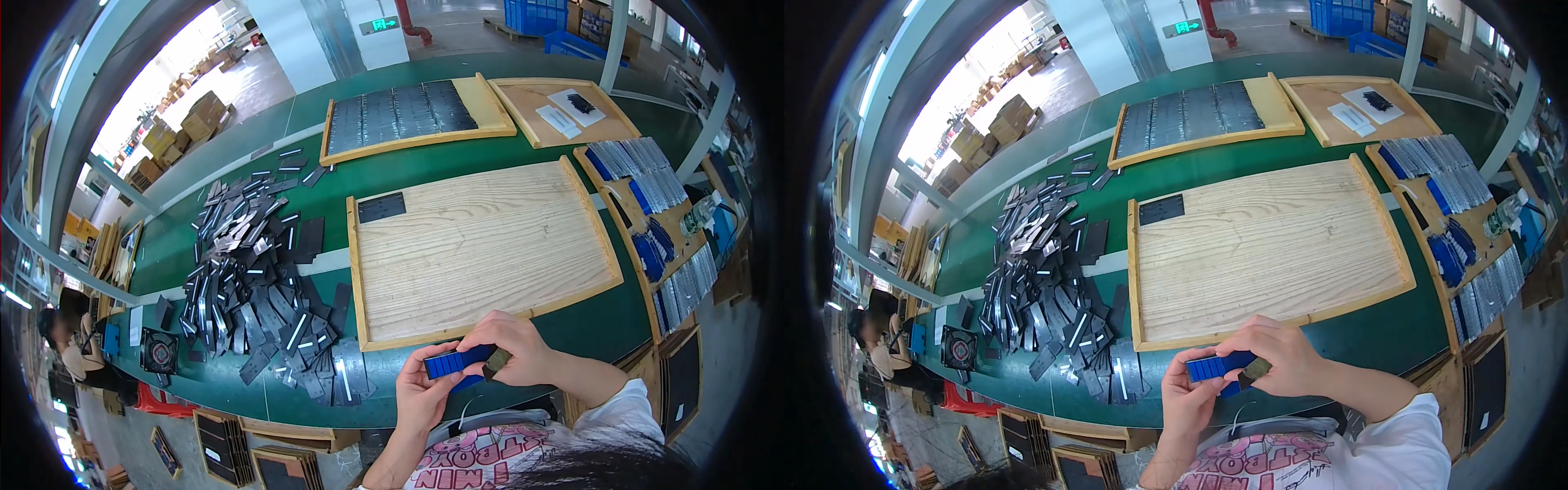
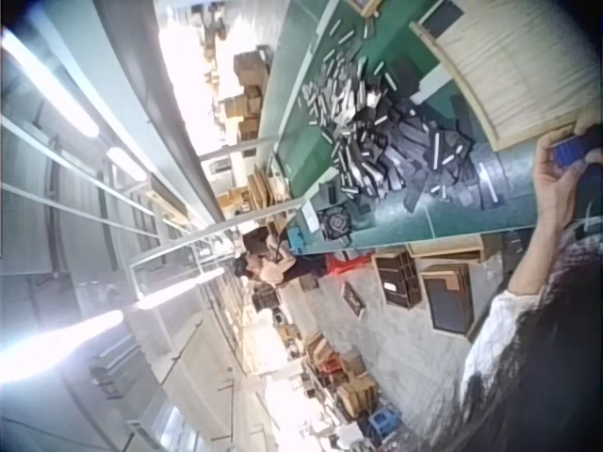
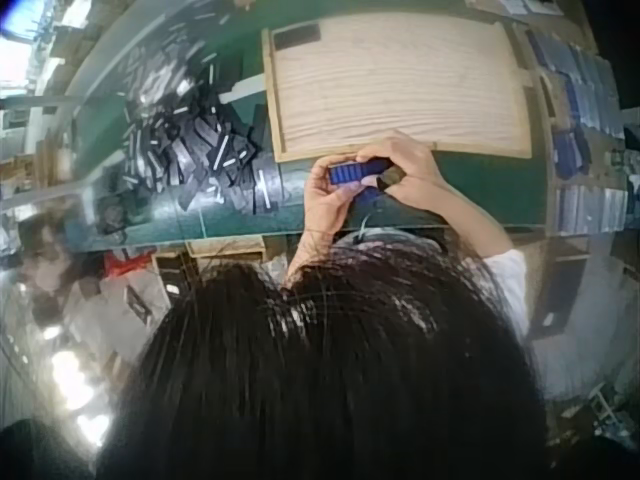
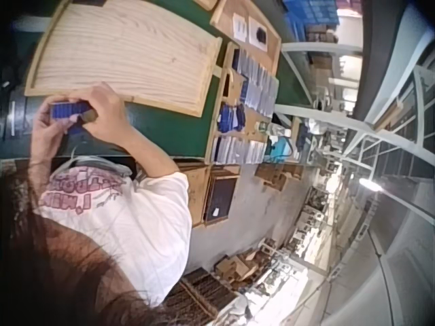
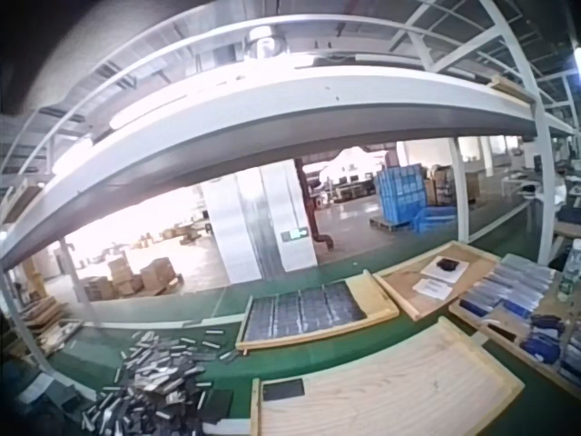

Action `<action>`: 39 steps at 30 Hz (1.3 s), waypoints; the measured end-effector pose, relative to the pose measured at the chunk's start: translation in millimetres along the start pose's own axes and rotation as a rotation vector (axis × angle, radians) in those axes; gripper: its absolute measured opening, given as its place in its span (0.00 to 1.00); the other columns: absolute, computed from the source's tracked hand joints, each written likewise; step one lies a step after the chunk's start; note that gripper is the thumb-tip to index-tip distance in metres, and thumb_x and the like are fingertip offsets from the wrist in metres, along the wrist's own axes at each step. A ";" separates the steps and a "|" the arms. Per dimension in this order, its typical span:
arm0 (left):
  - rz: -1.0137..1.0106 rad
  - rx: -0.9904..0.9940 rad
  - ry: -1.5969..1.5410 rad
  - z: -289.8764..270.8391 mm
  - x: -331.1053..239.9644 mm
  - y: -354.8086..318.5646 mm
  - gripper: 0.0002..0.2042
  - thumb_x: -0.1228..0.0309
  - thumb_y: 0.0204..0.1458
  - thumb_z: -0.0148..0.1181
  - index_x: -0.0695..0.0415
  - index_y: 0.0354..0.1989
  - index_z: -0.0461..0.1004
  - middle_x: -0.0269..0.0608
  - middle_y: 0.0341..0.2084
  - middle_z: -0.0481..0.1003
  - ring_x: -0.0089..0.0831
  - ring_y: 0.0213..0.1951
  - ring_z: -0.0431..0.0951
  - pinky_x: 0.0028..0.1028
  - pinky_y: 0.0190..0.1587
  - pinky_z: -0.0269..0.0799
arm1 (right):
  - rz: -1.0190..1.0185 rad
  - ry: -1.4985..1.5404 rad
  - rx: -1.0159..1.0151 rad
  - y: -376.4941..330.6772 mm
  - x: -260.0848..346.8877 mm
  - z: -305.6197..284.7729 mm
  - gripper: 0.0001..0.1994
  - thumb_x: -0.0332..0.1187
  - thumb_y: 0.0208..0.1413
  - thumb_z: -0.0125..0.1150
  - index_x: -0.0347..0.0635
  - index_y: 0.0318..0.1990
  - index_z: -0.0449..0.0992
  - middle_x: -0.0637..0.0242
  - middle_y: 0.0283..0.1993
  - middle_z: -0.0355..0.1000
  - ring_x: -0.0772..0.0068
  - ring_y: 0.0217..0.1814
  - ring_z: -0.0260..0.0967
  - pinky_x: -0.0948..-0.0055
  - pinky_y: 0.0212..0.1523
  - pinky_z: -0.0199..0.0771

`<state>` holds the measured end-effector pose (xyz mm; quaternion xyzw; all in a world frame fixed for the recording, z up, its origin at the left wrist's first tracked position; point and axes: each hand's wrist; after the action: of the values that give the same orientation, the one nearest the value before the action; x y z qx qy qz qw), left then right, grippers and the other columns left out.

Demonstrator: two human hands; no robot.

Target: Assembling small metal plates and blue plastic components into a wooden tray at a factory workbench.

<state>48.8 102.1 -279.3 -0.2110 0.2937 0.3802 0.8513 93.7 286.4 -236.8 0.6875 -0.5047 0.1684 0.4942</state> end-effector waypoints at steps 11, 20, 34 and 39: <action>0.023 0.028 -0.022 1.7 -1.7 -0.3 0.20 0.92 0.49 0.55 0.67 0.51 0.66 0.57 0.53 0.70 0.38 0.52 0.74 0.35 0.55 0.75 | -0.031 -0.113 0.006 -1.8 0.7 0.5 0.20 0.32 0.38 0.76 0.43 0.41 0.75 0.68 0.37 0.77 0.63 0.38 0.73 0.69 0.37 0.76; 0.001 -0.043 -0.038 5.3 -8.6 2.1 0.21 0.91 0.46 0.57 0.62 0.49 0.63 0.67 0.53 0.67 0.50 0.54 0.73 0.43 0.53 0.76 | 0.391 0.134 0.035 -4.5 1.6 -15.0 0.24 0.29 0.43 0.73 0.41 0.49 0.70 0.68 0.53 0.71 0.79 0.46 0.68 0.80 0.34 0.71; 0.041 -0.148 0.140 6.0 -4.6 6.6 0.20 0.91 0.52 0.52 0.60 0.50 0.56 0.66 0.48 0.71 0.47 0.53 0.74 0.38 0.52 0.78 | 0.620 0.635 -0.006 -18.4 -17.5 8.9 0.22 0.22 0.47 0.68 0.43 0.51 0.68 0.74 0.48 0.72 0.91 0.38 0.65 0.89 0.28 0.61; 0.061 -0.165 0.168 5.6 -2.2 8.0 0.20 0.91 0.51 0.53 0.60 0.49 0.57 0.71 0.48 0.70 0.48 0.50 0.76 0.38 0.49 0.79 | 0.613 0.641 -0.040 -19.4 -19.4 10.0 0.22 0.20 0.47 0.67 0.42 0.51 0.68 0.72 0.48 0.72 0.91 0.37 0.65 0.89 0.28 0.61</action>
<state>43.3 109.2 -274.8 -0.3024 0.3381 0.4099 0.7913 99.3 288.2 -265.4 0.4093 -0.5097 0.5023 0.5660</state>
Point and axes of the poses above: each hand's wrist, its own y-axis towards the middle knuckle, its own z-axis out of the palm, x = y × z
